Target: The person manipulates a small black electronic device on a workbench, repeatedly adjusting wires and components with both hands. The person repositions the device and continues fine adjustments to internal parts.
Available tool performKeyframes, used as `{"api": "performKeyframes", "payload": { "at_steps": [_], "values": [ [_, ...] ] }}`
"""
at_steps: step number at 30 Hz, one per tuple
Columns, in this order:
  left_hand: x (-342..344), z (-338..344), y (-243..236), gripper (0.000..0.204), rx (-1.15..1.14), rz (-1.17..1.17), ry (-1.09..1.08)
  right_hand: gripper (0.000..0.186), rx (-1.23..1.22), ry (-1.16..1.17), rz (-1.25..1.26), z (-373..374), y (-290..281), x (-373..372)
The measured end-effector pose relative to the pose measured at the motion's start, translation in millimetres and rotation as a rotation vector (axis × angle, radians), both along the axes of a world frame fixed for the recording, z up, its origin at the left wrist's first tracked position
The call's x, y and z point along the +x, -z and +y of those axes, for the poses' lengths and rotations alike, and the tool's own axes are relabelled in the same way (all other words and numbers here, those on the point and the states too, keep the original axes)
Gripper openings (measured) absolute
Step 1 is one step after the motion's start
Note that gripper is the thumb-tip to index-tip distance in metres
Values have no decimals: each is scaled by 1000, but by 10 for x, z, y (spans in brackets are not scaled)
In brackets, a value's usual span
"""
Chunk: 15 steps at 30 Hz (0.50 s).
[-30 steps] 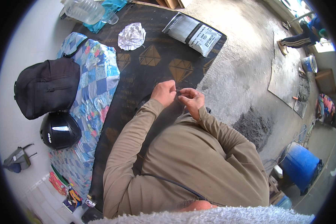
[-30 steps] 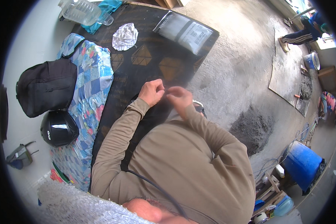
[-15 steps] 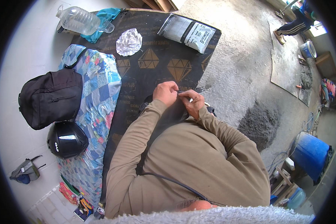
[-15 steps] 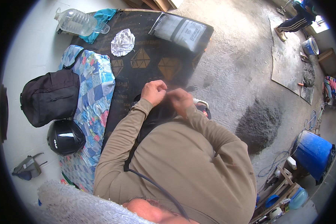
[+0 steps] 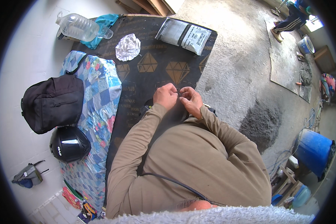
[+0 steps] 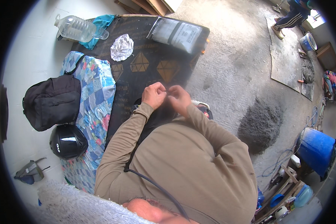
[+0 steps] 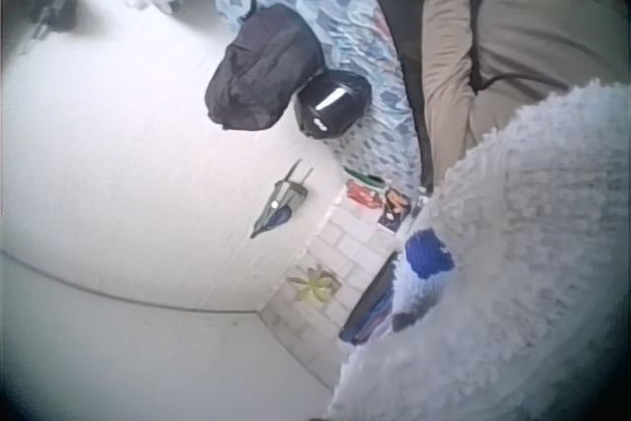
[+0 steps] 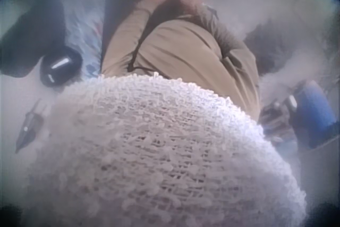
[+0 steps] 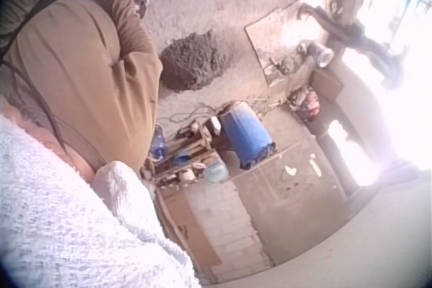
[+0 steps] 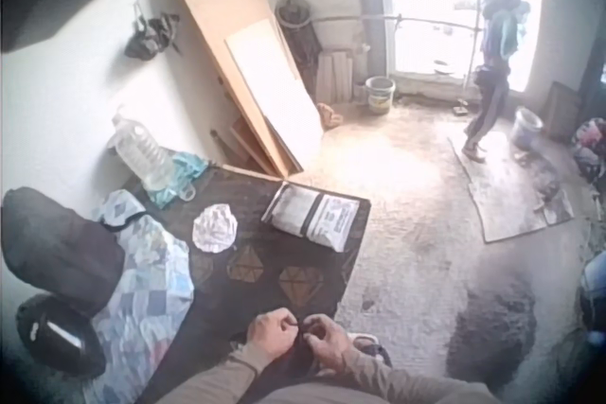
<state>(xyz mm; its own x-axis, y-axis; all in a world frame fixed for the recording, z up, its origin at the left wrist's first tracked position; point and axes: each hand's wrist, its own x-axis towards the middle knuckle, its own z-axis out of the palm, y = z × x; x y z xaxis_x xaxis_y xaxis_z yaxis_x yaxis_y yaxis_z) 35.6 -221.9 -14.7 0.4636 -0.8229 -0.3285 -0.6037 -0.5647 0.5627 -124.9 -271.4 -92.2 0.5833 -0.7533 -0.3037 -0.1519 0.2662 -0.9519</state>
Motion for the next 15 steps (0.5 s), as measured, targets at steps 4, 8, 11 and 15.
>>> {"api": "performKeyframes", "payload": {
  "at_steps": [4,8,11,15],
  "values": [
    [6,1,-7,20,-13,14,-8,23,303,75,-103,-38,13,31],
    [14,30,58,23,-103,51,37,23,301,101,-75,-45,15,61],
    [73,27,66,24,-90,88,94,24,180,63,-12,-57,2,48],
    [171,-34,7,21,-49,158,107,24,-52,-5,39,-59,9,-10]
  ]
}}
